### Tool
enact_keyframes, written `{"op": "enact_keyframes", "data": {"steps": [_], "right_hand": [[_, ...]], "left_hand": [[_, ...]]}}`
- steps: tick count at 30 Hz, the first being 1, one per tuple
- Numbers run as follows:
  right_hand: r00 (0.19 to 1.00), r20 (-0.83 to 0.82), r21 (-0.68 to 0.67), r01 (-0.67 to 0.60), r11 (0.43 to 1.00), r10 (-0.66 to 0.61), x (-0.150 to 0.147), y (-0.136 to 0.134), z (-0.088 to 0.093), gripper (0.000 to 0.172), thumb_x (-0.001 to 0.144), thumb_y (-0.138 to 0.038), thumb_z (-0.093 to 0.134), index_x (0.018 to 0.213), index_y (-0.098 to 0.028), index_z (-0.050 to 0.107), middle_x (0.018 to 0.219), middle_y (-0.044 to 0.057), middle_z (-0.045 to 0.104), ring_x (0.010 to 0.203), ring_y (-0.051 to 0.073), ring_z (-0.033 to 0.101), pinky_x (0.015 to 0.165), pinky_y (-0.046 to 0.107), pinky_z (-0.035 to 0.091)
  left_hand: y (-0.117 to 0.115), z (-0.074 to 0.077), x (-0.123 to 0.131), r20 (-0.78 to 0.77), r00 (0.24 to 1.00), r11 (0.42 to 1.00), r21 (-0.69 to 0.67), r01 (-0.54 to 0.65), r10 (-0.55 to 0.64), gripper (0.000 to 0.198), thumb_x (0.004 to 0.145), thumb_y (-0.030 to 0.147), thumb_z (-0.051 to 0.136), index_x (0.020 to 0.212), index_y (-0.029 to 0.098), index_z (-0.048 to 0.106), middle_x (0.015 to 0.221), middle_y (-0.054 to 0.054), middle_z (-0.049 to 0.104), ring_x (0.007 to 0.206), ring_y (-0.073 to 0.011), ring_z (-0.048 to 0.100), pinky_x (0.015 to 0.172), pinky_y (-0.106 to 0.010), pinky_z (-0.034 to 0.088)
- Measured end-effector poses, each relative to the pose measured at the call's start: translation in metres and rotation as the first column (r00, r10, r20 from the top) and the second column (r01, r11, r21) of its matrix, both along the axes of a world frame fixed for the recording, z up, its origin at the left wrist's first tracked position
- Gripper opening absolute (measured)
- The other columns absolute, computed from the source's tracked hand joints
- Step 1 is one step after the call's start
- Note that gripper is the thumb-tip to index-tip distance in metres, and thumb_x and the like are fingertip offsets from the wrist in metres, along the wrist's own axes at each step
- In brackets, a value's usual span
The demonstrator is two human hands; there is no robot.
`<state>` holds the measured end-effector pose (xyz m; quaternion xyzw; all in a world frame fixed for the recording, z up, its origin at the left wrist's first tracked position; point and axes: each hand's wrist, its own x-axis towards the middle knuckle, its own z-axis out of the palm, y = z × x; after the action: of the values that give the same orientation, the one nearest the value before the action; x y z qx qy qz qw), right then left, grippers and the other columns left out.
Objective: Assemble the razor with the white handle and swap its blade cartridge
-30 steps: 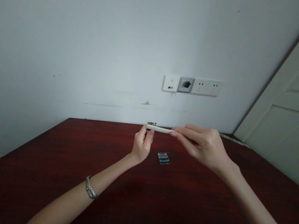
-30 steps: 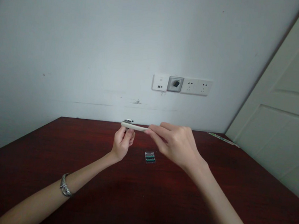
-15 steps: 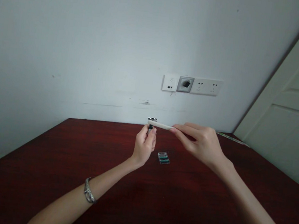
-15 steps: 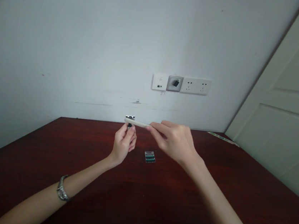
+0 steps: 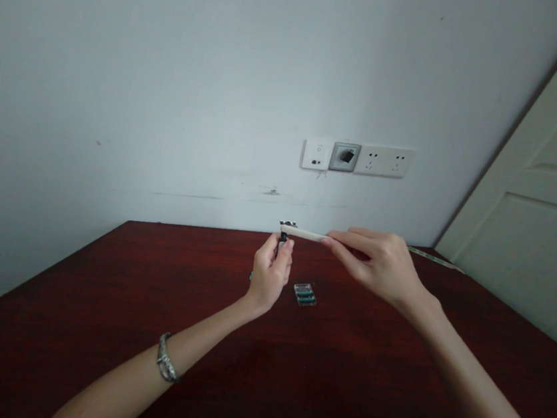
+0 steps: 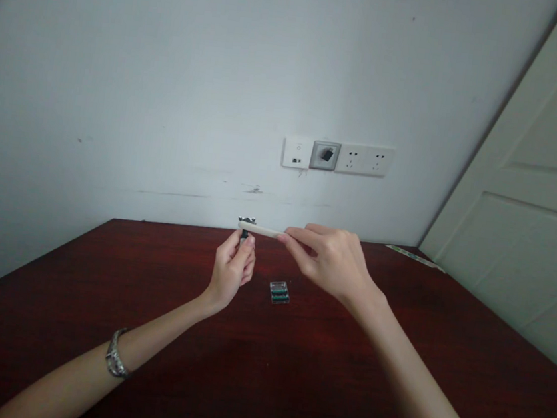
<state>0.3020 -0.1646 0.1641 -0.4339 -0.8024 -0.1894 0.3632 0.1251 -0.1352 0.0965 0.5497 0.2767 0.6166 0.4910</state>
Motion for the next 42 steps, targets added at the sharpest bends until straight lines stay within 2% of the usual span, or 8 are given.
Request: {"op": "enact_keyframes", "data": {"steps": [5,10,18,26,30,35,39,42], "right_hand": [[0.996,-0.032,-0.007,0.083,0.997,-0.083,0.013,0.009,-0.001,0.037,0.089,-0.043,0.046,0.083,-0.020,0.074,0.069,0.006,0.070,0.055,0.015,0.057,0.052,0.025,0.035],[0.999,-0.022,-0.034,0.047,0.998,-0.048,-0.005,0.007,-0.008,0.038,0.091,-0.043,0.044,0.086,-0.021,0.074,0.068,0.006,0.069,0.057,0.014,0.058,0.052,0.024,0.034],[0.987,-0.100,-0.048,0.124,0.991,-0.129,-0.002,0.020,-0.017,0.037,0.090,-0.043,0.045,0.085,-0.021,0.074,0.068,0.005,0.069,0.056,0.015,0.059,0.052,0.025,0.034],[0.974,-0.228,-0.123,-0.036,0.992,0.007,-0.002,0.021,-0.015,0.036,0.088,-0.042,0.048,0.087,-0.019,0.074,0.079,0.008,0.072,0.064,0.018,0.063,0.058,0.027,0.043],[0.943,-0.329,-0.178,-0.009,0.984,-0.051,0.009,0.022,-0.007,0.039,0.087,-0.045,0.047,0.081,-0.016,0.073,0.060,0.003,0.065,0.054,0.016,0.056,0.050,0.026,0.038],[0.936,-0.346,-0.325,-0.188,0.927,0.069,0.010,0.006,0.011,0.046,0.087,-0.049,0.045,0.058,-0.017,0.060,0.049,-0.001,0.047,0.047,0.011,0.041,0.045,0.025,0.031],[0.921,-0.362,-0.361,-0.282,0.889,0.145,0.004,-0.002,0.015,0.042,0.087,-0.050,0.045,0.068,-0.017,0.063,0.055,0.000,0.048,0.051,0.012,0.041,0.045,0.024,0.032],[0.892,-0.434,-0.376,-0.306,0.875,0.125,0.003,0.004,0.009,0.041,0.087,-0.050,0.045,0.075,-0.016,0.065,0.055,-0.002,0.043,0.049,0.010,0.038,0.044,0.023,0.029]], "left_hand": [[0.006,0.003,-0.001,0.046,0.999,0.995,-0.097,0.023,-0.018,0.033,0.081,0.045,0.056,0.072,0.021,0.036,0.048,0.011,0.030,0.032,-0.0019,0.021,0.027,-0.011,0.018],[0.004,0.006,0.001,0.079,0.996,0.983,-0.178,0.051,-0.037,0.033,0.079,0.045,0.059,0.073,0.021,0.037,0.048,0.012,0.030,0.031,-0.0022,0.021,0.026,-0.012,0.018],[0.002,0.005,0.002,0.100,0.995,0.982,-0.180,0.049,-0.031,0.037,0.077,0.047,0.061,0.072,0.021,0.036,0.049,0.012,0.031,0.031,-0.0018,0.022,0.026,-0.012,0.018],[0.001,0.006,0.002,0.073,0.997,0.990,-0.142,0.029,-0.019,0.037,0.076,0.048,0.061,0.072,0.021,0.036,0.048,0.012,0.029,0.031,-0.0016,0.022,0.028,-0.012,0.018],[0.003,0.005,0.001,0.043,0.999,0.995,-0.104,0.012,-0.007,0.035,0.079,0.047,0.059,0.072,0.021,0.036,0.048,0.012,0.028,0.033,-0.0021,0.021,0.029,-0.013,0.018],[0.011,-0.002,-0.008,-0.059,0.993,0.995,0.013,-0.100,0.100,0.032,0.081,0.043,0.057,0.069,0.019,0.039,0.051,0.009,0.031,0.038,-0.0032,0.025,0.035,-0.015,0.021],[0.013,-0.004,-0.013,-0.105,0.977,0.980,0.091,-0.178,0.187,0.034,0.079,0.043,0.060,0.066,0.018,0.041,0.052,0.007,0.033,0.043,-0.0046,0.030,0.039,-0.017,0.023],[0.013,-0.004,-0.012,-0.057,0.991,0.991,0.065,-0.114,0.118,0.034,0.078,0.045,0.061,0.068,0.019,0.040,0.051,0.008,0.031,0.041,-0.0043,0.027,0.038,-0.016,0.021]]}}
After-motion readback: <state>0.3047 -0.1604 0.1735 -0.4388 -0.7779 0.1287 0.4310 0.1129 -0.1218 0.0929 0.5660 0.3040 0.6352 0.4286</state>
